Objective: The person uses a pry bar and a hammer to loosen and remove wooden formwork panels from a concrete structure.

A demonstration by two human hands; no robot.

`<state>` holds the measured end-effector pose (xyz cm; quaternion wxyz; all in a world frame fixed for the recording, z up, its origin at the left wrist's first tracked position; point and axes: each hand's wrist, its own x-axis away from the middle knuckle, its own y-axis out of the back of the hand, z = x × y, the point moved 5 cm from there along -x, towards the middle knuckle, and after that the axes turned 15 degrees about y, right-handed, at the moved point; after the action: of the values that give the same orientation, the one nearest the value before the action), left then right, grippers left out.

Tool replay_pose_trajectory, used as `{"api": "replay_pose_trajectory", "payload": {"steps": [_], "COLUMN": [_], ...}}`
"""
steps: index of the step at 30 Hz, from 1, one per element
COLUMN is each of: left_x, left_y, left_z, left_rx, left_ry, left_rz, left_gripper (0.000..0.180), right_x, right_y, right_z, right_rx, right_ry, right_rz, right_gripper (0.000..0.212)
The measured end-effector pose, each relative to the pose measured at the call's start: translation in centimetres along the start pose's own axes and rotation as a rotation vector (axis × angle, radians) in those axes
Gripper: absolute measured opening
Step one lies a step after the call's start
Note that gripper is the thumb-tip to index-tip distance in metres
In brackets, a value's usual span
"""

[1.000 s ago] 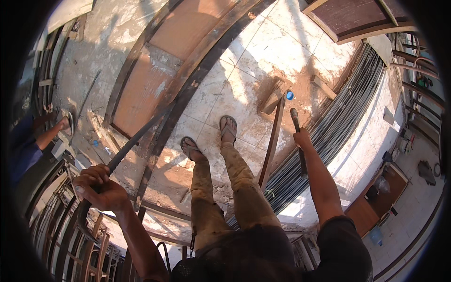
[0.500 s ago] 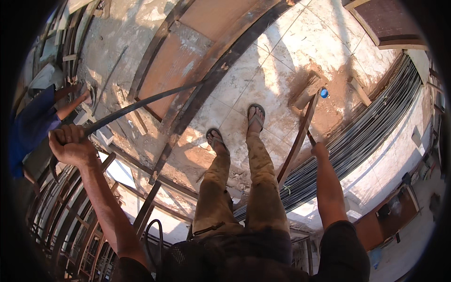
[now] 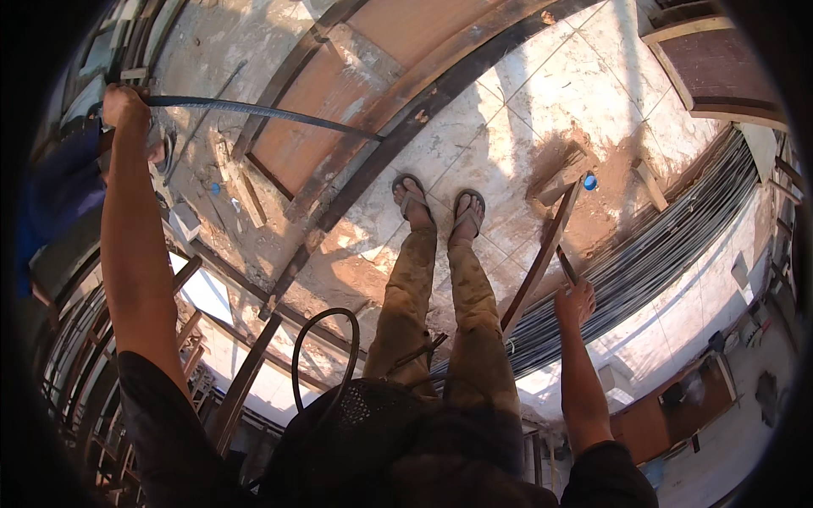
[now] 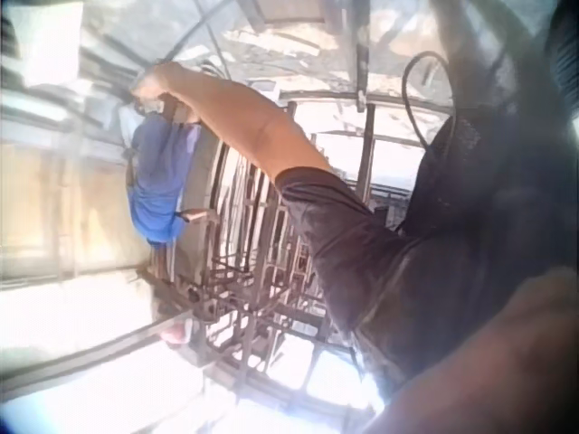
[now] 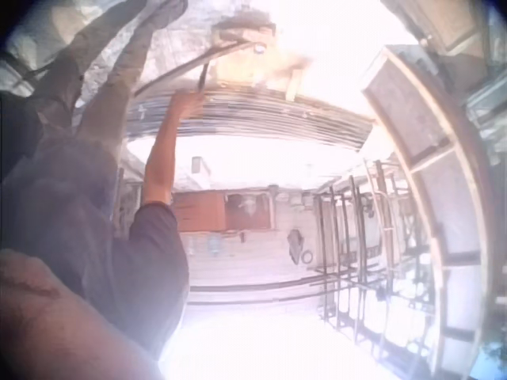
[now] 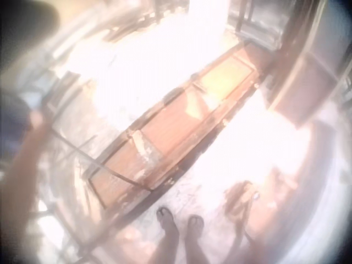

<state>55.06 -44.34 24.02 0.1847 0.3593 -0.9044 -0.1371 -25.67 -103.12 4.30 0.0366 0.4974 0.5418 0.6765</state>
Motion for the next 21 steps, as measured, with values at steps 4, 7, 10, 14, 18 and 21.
{"api": "replay_pose_trajectory", "payload": {"steps": [4, 7, 10, 14, 18, 21], "left_x": [-2.0, -3.0, -5.2, -9.0, -6.8, 1.0], "left_y": [-3.9, -5.4, -7.5, -8.5, -8.8, -4.6], "left_z": [1.7, 2.0, 2.3, 2.4, 3.0, 0.2], "left_rx": [-0.081, -0.091, -0.104, -0.115, -0.039, 0.231], "left_ry": [-0.024, -0.056, -0.080, -0.094, -0.055, 0.076], "left_rz": [0.023, 0.064, 0.122, 0.214, 0.314, 0.417], "left_gripper": [0.020, 0.020, 0.019, 0.019, 0.019, 0.028], "right_x": [4.3, 6.5, 8.0, 8.2, 7.9, 4.5], "right_y": [1.3, 1.6, 1.4, 2.1, 6.4, 11.8], "right_z": [1.3, 2.2, 2.6, 7.2, 14.4, 24.0], "right_rx": [-0.094, -0.003, 0.021, -0.101, -0.313, -0.871], "right_ry": [0.094, 0.122, 0.071, 0.089, 0.047, 0.149], "right_rz": [0.017, -0.160, -0.147, -0.038, 0.024, 0.012], "right_gripper": [0.061, 0.062, 0.061, 0.058, 0.047, 0.036]}}
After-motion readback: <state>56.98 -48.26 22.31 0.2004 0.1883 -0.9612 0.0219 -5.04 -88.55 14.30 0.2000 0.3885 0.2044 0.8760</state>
